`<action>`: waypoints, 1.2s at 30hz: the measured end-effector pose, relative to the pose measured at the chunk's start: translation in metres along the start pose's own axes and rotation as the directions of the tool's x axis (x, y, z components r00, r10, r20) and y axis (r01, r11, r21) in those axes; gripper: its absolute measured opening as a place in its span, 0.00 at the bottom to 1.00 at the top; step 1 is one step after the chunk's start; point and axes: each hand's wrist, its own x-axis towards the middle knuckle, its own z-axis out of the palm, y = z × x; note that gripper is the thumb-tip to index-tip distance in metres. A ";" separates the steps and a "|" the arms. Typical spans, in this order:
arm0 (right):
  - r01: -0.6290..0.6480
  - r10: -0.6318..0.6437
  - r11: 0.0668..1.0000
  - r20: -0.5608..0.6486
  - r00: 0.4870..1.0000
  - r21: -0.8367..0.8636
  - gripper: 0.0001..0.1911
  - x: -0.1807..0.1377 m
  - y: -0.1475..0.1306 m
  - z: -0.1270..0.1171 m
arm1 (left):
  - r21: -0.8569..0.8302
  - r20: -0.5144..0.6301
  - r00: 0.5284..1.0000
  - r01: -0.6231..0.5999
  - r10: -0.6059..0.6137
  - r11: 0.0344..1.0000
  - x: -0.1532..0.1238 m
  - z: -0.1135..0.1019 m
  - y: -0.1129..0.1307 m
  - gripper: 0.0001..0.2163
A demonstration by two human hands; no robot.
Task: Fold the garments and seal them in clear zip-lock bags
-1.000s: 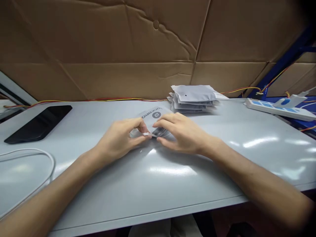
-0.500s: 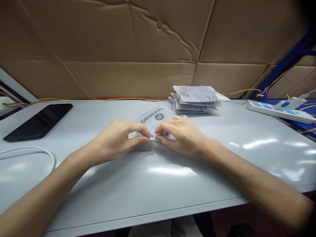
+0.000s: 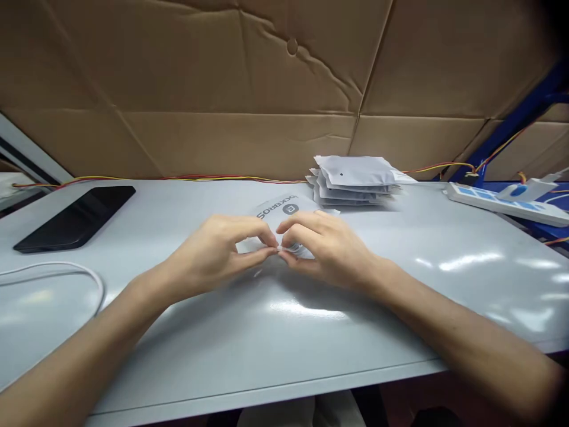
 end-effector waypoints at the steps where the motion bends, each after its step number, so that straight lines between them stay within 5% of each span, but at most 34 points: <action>1: 0.014 -0.014 1.000 -0.005 1.000 -0.026 0.04 0.000 0.001 -0.001 | 0.002 -0.007 1.000 -0.015 0.015 1.000 0.000 -0.001 0.000 0.07; 17: -0.019 0.032 0.947 0.034 0.999 -0.321 0.08 -0.001 0.023 -0.019 | -0.067 -0.248 0.968 -0.063 0.045 0.996 -0.002 -0.017 0.004 0.01; 22: -0.165 0.234 0.865 0.090 0.968 -0.473 0.10 -0.007 0.041 -0.023 | -0.133 -0.408 0.911 -0.133 0.068 0.982 -0.001 -0.020 0.003 0.04; 27: -0.365 0.510 0.769 0.158 0.846 -0.526 0.08 -0.009 0.051 -0.023 | -0.119 -0.479 0.873 -0.164 0.088 0.979 -0.002 -0.026 0.003 0.05; 31: -0.435 0.596 0.733 0.184 0.782 -0.523 0.10 -0.010 0.056 -0.019 | -0.042 -0.301 0.944 -0.158 0.138 0.987 -0.004 -0.024 0.006 0.05; 36: -0.412 0.540 0.791 0.202 0.817 -0.452 0.09 -0.011 0.059 -0.012 | 0.189 0.050 0.984 -0.177 0.171 0.966 -0.005 -0.013 0.009 0.08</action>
